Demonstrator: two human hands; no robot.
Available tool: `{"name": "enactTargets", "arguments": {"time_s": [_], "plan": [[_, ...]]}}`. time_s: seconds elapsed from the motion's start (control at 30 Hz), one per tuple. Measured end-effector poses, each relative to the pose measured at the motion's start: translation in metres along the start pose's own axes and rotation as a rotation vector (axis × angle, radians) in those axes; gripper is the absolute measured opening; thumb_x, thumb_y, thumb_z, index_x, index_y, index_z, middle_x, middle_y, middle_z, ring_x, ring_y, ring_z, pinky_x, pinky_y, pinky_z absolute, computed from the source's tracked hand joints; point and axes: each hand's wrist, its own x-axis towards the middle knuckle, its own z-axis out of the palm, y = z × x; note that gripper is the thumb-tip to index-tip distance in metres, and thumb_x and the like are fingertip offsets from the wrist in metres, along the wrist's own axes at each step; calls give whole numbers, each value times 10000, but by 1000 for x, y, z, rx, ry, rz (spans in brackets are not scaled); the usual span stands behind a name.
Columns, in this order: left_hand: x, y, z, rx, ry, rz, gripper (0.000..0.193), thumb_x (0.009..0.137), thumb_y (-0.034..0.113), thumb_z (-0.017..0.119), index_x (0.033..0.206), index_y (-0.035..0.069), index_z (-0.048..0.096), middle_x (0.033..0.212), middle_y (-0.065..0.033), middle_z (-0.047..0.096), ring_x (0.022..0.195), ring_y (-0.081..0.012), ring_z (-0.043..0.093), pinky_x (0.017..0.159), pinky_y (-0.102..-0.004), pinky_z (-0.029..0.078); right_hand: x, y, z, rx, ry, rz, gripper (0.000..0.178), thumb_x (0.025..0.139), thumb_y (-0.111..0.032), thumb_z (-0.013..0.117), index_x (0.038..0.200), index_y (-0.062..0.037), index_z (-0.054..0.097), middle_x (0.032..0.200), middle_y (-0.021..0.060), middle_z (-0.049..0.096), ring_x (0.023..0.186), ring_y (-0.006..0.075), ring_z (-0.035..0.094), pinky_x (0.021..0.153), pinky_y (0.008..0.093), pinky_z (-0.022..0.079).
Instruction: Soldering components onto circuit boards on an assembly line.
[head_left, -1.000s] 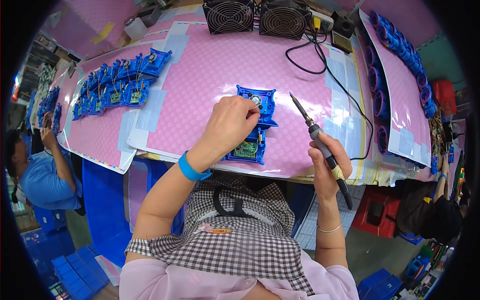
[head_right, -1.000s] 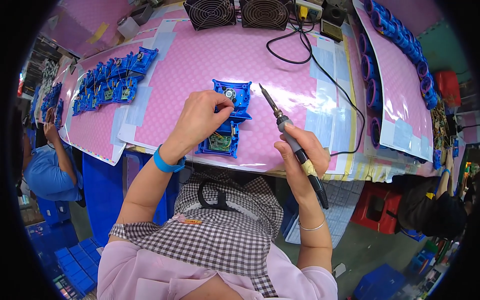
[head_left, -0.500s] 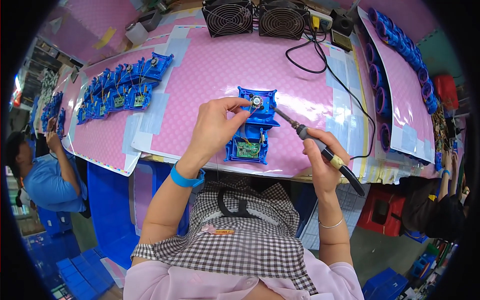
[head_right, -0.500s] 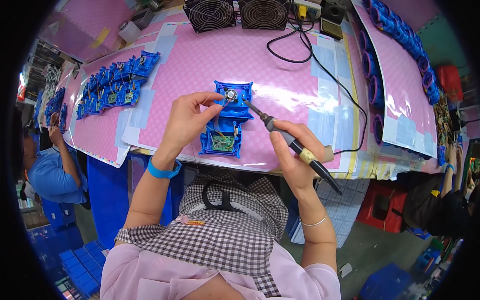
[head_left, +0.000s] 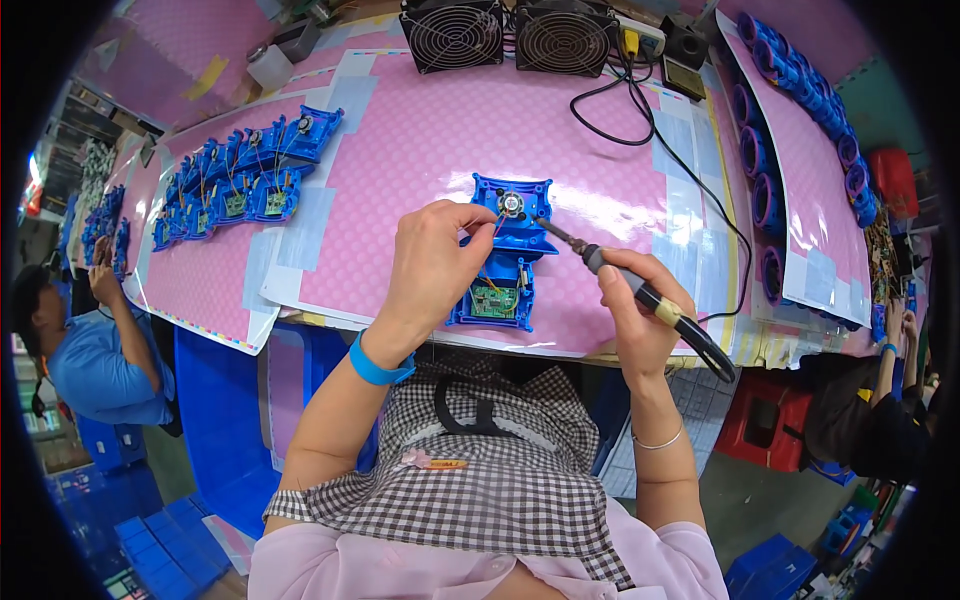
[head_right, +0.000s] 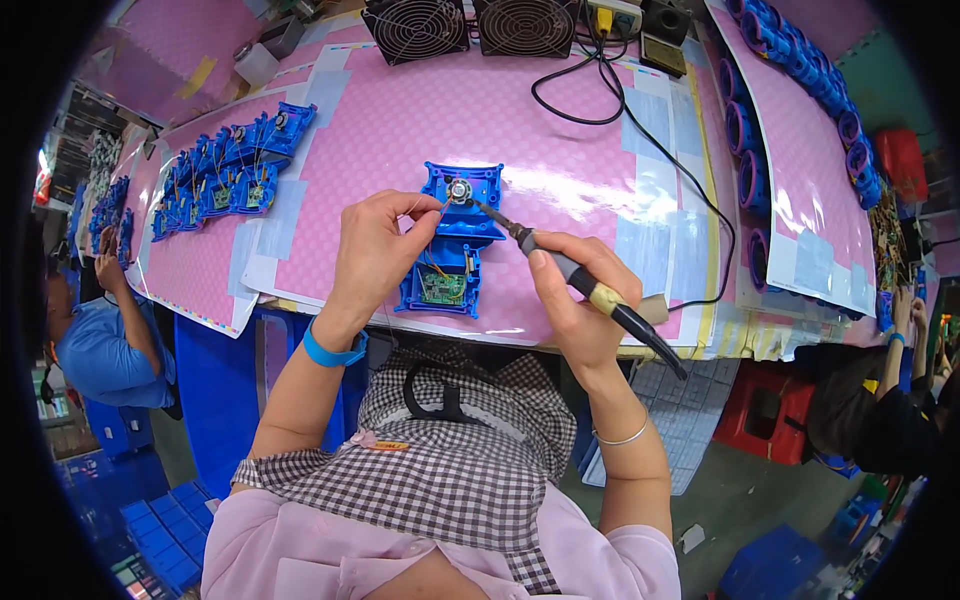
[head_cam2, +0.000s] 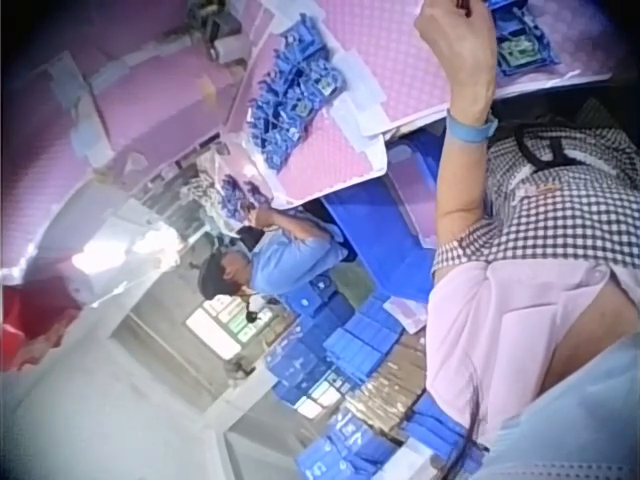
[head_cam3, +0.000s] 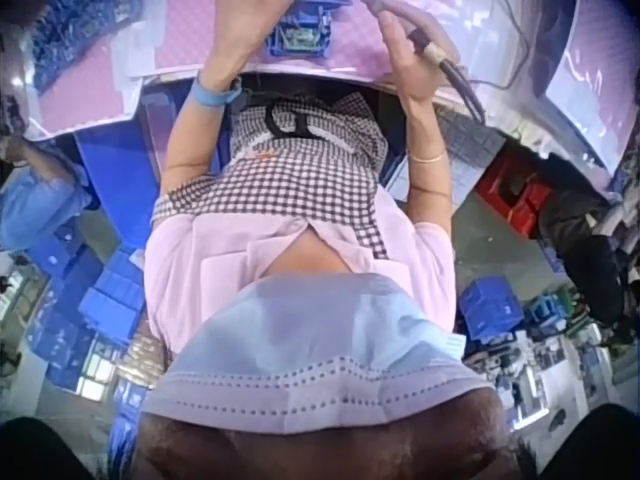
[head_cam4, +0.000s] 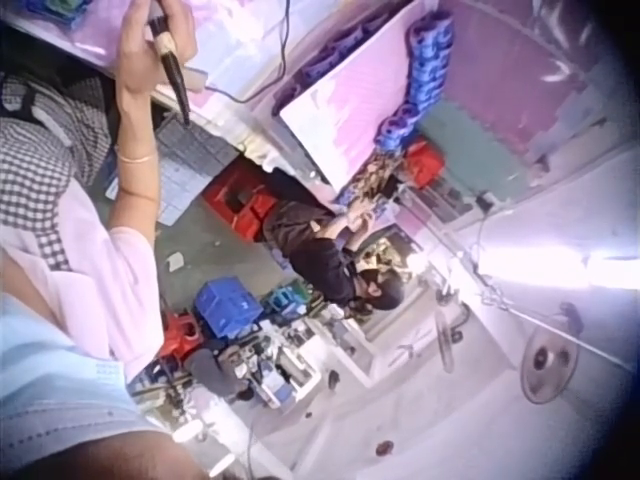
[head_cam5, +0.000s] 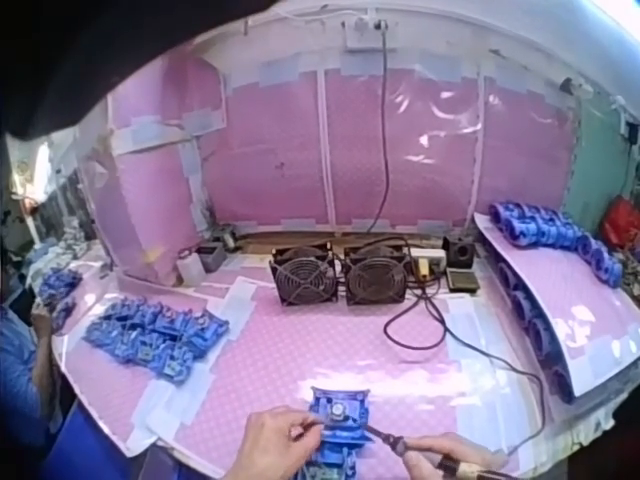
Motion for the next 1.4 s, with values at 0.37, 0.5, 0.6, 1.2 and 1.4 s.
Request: {"name": "enactTargets", "arguments": {"time_s": [0.37, 0.5, 0.6, 1.2, 1.4], "plan": [[-2, -1, -1, 38, -11, 30, 159, 771, 57, 668, 911, 25, 735, 800, -98, 691, 671, -152, 620, 563, -281, 458, 0, 11, 16, 23, -73, -30, 158, 813, 3, 682, 969, 27, 695, 793, 56, 661, 623, 78, 568, 546, 204, 418], [-1, 0, -1, 34, -21, 37, 155, 772, 59, 668, 908, 27, 736, 803, -101, 693, 677, -159, 624, 565, -285, 460, -1, 11, 16, 19, -73, -33, 158, 819, -2, 680, 974, 26, 695, 786, 55, 659, 622, 76, 565, 542, 199, 411], [0, 2, -1, 26, -33, 26, 153, 773, 64, 669, 905, 28, 736, 806, -104, 696, 694, -172, 636, 575, -293, 467, -2, 8, 12, 18, -59, -30, 154, 825, -6, 675, 974, 29, 694, 784, 57, 657, 621, 79, 569, 545, 198, 418], [0, -5, -1, 28, -22, 50, 141, 776, 71, 664, 888, 19, 732, 815, -128, 700, 733, -219, 668, 649, -318, 509, -21, 3, -19, 65, -58, 21, 239, 885, -179, 697, 1046, -38, 589, 917, 148, 696, 730, 180, 683, 656, 263, 538], [-1, -4, -5, 39, -9, 62, 124, 782, 100, 670, 861, 18, 719, 809, -147, 659, 760, -270, 644, 678, -361, 501, -17, 2, -2, -88, -383, -37, 508, 672, -144, 862, 966, -25, 466, 1362, 262, 498, 1258, 320, 511, 1034, 398, 417]]}}
